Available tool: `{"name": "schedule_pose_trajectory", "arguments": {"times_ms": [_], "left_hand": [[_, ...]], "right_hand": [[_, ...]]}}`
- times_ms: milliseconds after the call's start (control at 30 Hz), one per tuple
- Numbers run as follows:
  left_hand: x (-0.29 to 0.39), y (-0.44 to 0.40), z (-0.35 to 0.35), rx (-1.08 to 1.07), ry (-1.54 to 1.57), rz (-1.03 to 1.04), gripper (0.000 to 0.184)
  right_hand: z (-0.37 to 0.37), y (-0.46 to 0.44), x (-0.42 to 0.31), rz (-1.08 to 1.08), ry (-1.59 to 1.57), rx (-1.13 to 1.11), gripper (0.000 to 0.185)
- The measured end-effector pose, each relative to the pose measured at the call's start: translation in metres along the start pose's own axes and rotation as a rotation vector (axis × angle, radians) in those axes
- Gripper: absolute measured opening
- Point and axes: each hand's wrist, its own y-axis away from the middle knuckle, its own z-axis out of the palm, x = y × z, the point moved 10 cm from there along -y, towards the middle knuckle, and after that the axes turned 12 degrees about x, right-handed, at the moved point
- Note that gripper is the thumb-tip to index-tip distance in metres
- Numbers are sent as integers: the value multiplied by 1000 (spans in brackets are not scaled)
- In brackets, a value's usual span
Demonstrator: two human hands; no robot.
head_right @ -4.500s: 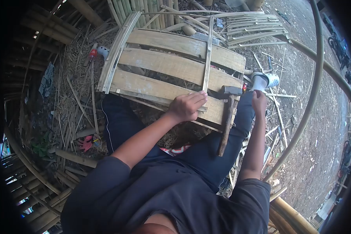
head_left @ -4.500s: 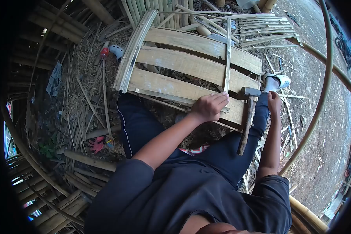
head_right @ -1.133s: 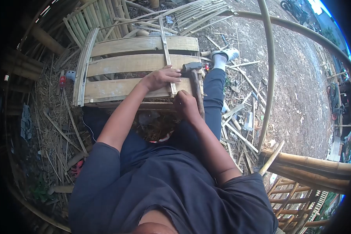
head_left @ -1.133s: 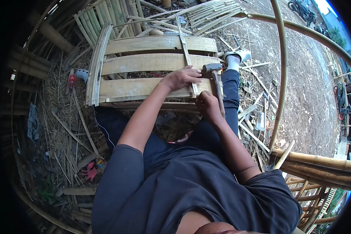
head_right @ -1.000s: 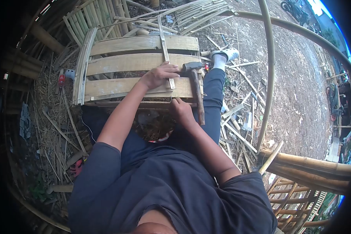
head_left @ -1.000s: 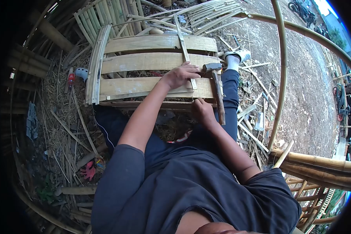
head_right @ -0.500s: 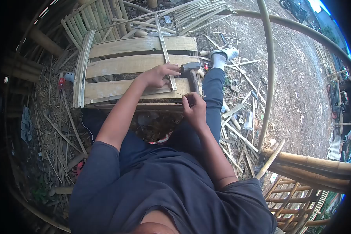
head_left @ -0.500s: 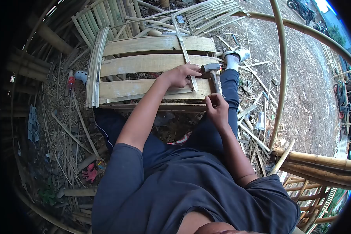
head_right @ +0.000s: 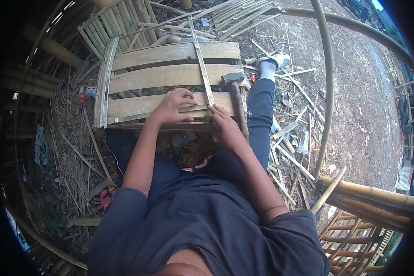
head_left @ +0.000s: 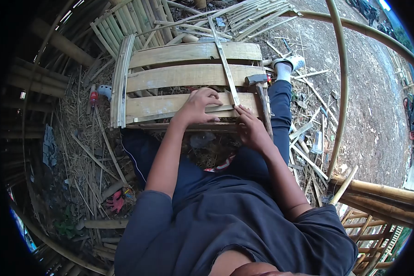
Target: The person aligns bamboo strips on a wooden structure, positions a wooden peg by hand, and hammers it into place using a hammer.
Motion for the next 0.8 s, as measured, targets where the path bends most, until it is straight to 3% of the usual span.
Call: {"name": "schedule_pose_trajectory", "arguments": {"times_ms": [167, 467, 567, 800], "left_hand": [[0, 9, -2, 129, 82, 141, 46], [-8, 6, -13, 273, -53, 4, 24], [-15, 5, -18, 337, -4, -94, 22], [-14, 5, -20, 365, 9, -28, 23]], "right_hand": [[15, -2, 0, -22, 63, -1, 15], [22, -9, 15, 11, 48, 18, 17], [22, -21, 18, 28, 91, -7, 18], [27, -31, 33, 60, 50, 47, 19]]}}
